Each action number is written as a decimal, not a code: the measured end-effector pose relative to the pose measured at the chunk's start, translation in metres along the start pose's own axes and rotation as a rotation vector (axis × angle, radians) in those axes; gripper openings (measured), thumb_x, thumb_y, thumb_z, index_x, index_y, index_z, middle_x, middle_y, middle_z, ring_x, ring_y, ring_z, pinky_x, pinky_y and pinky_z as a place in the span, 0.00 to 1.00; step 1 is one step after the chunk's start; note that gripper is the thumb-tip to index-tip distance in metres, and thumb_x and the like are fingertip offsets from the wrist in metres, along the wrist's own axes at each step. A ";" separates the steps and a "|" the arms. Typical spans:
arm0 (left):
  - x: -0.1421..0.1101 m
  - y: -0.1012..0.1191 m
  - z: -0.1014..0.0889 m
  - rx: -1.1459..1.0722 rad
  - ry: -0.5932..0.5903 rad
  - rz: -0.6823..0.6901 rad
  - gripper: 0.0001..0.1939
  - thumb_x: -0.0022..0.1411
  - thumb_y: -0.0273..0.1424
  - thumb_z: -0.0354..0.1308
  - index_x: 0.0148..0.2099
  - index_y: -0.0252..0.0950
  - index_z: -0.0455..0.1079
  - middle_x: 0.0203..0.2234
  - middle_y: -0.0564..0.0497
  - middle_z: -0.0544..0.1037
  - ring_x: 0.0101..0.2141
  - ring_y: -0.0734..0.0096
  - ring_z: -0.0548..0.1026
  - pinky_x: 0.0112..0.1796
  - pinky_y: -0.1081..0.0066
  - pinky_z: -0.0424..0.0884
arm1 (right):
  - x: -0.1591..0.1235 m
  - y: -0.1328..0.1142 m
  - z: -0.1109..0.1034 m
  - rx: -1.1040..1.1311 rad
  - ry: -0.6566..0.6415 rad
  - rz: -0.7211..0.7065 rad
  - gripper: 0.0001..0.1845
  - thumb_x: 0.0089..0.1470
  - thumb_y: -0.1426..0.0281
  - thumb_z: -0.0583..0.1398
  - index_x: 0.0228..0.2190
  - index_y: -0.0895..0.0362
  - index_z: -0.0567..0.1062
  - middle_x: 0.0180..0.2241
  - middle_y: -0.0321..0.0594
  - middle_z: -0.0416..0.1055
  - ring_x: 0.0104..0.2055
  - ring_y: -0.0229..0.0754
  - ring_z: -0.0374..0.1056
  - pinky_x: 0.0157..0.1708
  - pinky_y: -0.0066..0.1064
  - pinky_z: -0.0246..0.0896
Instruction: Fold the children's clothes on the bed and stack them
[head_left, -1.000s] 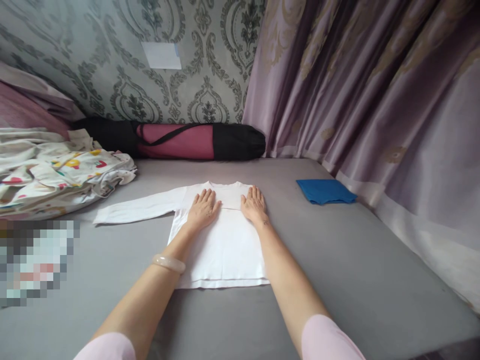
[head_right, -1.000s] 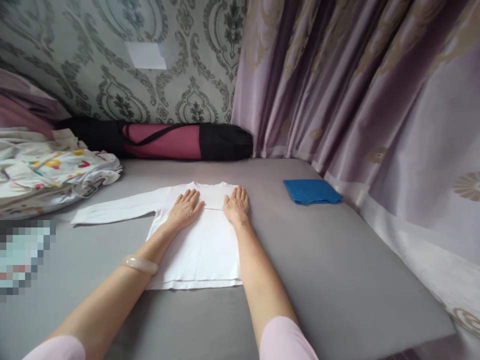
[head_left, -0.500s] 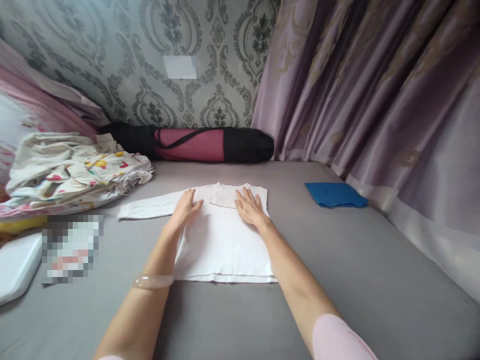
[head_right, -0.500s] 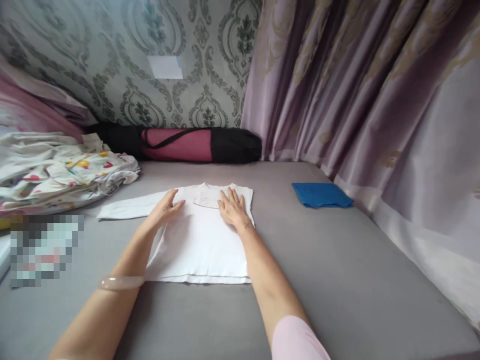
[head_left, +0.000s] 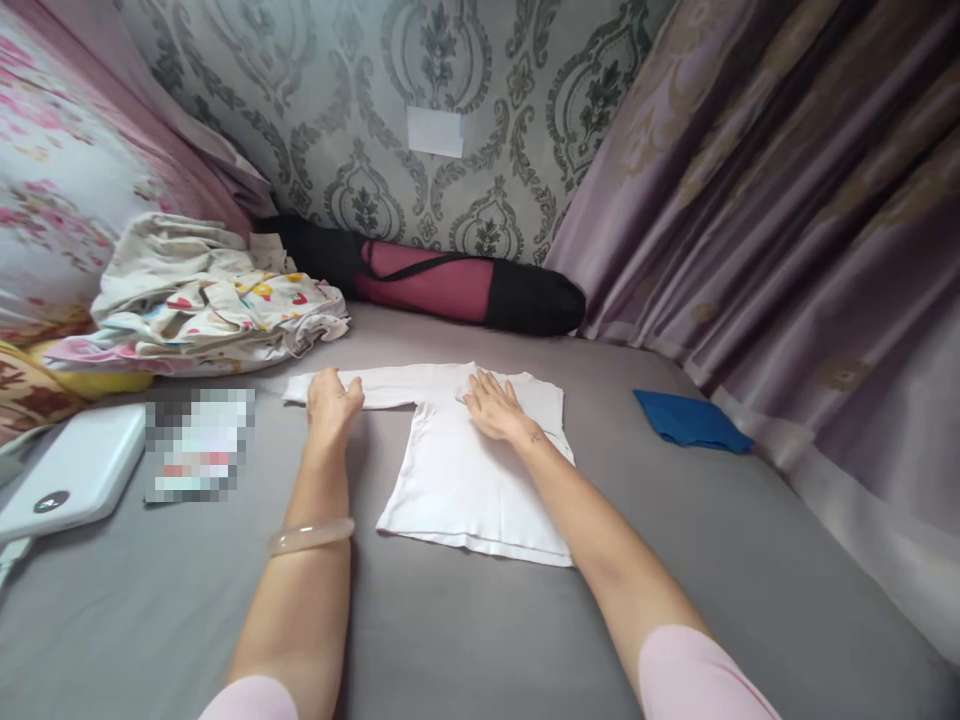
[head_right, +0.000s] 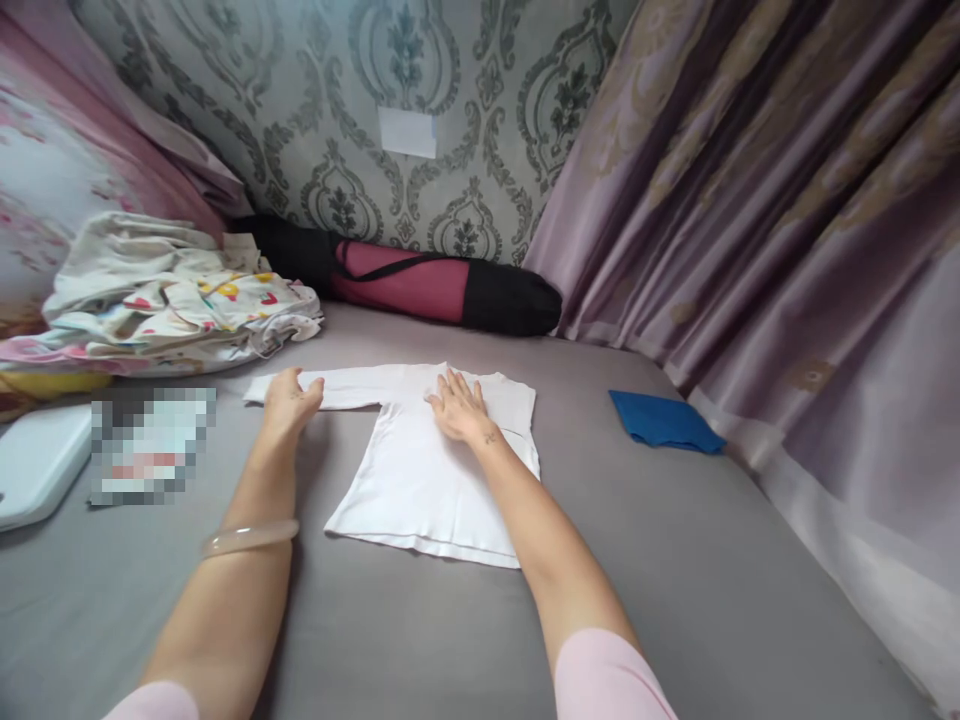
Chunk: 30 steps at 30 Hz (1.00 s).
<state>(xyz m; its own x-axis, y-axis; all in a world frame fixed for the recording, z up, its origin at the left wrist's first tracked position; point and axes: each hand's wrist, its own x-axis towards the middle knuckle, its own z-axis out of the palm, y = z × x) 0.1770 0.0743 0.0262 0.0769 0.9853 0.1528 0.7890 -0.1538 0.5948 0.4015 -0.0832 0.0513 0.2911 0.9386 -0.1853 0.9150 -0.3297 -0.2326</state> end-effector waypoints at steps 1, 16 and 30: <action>-0.001 -0.003 -0.003 -0.001 0.042 -0.045 0.27 0.62 0.37 0.49 0.58 0.24 0.65 0.52 0.31 0.71 0.56 0.46 0.67 0.57 0.53 0.62 | 0.002 -0.005 0.004 0.004 0.006 -0.021 0.35 0.67 0.57 0.37 0.69 0.60 0.45 0.71 0.42 0.34 0.72 0.43 0.28 0.68 0.44 0.23; 0.005 -0.031 -0.019 -0.062 0.240 -0.373 0.28 0.59 0.32 0.53 0.57 0.18 0.59 0.53 0.24 0.67 0.58 0.38 0.62 0.55 0.46 0.62 | 0.032 -0.037 0.017 0.000 0.045 0.027 0.35 0.67 0.60 0.39 0.66 0.69 0.52 0.70 0.51 0.43 0.72 0.47 0.37 0.68 0.42 0.29; 0.015 -0.032 -0.022 -0.142 0.174 -0.426 0.19 0.60 0.32 0.53 0.51 0.27 0.69 0.49 0.28 0.74 0.55 0.40 0.69 0.54 0.47 0.64 | 0.080 -0.080 0.027 0.047 0.045 -0.094 0.36 0.67 0.59 0.37 0.68 0.68 0.46 0.71 0.49 0.36 0.72 0.46 0.29 0.68 0.43 0.23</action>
<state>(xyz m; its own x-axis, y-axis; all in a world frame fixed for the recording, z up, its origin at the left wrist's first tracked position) 0.1390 0.0920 0.0270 -0.3476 0.9376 -0.0052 0.6359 0.2399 0.7336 0.3443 0.0152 0.0288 0.2177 0.9688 -0.1181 0.9251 -0.2434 -0.2915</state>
